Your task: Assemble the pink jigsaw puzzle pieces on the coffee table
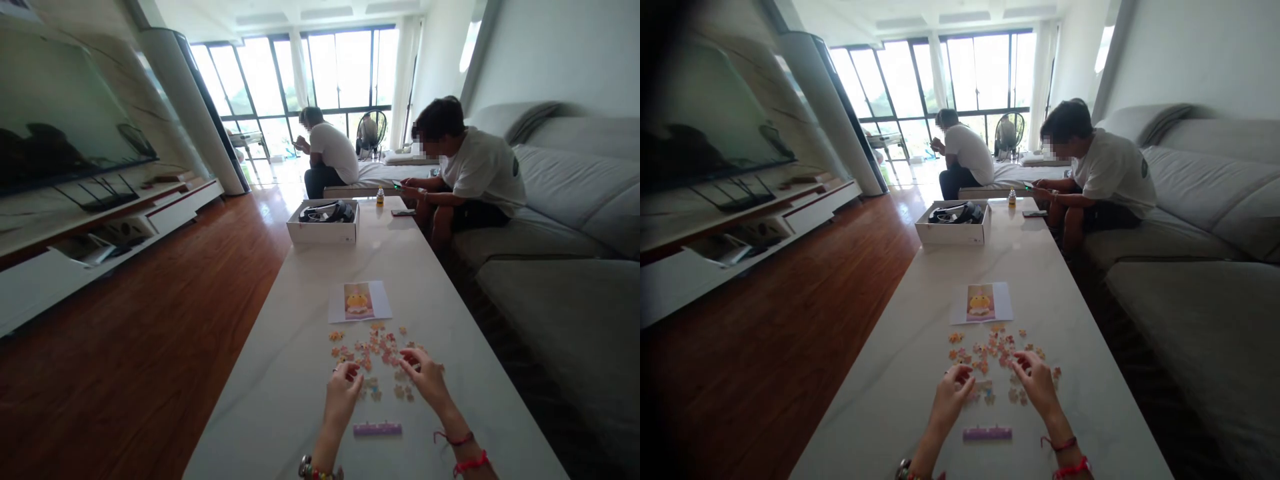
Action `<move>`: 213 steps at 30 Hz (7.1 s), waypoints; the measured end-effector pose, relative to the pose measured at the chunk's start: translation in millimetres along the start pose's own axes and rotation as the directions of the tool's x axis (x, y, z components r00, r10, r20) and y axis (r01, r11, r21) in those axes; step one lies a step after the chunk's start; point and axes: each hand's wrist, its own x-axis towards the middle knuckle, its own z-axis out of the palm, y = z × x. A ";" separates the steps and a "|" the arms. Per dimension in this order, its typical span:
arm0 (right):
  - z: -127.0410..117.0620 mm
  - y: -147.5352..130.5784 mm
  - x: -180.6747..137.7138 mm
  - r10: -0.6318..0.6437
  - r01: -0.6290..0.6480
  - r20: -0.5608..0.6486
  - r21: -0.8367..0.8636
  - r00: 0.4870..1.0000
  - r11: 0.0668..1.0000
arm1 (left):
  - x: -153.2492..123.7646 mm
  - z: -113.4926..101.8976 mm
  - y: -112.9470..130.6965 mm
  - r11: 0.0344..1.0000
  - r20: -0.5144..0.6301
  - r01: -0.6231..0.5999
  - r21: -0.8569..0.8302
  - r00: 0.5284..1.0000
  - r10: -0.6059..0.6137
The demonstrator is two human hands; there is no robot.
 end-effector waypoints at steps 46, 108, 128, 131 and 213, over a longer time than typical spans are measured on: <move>-13.3 4.2 -7.1 0.014 -0.013 0.006 -0.132 1.000 0.991 | -14.9 -11.9 5.5 0.997 0.030 -0.001 0.081 1.000 -0.001; 49.2 -19.0 -4.0 0.016 0.023 0.364 -0.102 0.931 0.995 | 14.0 0.0 -20.2 0.898 0.338 -0.153 0.413 0.941 0.005; 41.8 -17.8 -0.9 0.200 -0.159 0.448 -0.128 0.871 0.979 | 11.1 -0.5 -20.9 0.893 0.370 -0.171 0.417 0.929 0.005; 47.4 -21.5 -4.1 0.243 -0.191 0.425 -0.161 0.872 0.968 | 11.7 -0.3 -20.9 0.893 0.375 -0.173 0.416 0.927 0.005; -30.6 -93.2 73.0 0.027 0.017 -0.135 0.310 0.990 0.951 | 87.3 -62.6 80.3 0.991 -0.073 -0.111 -0.073 0.992 0.105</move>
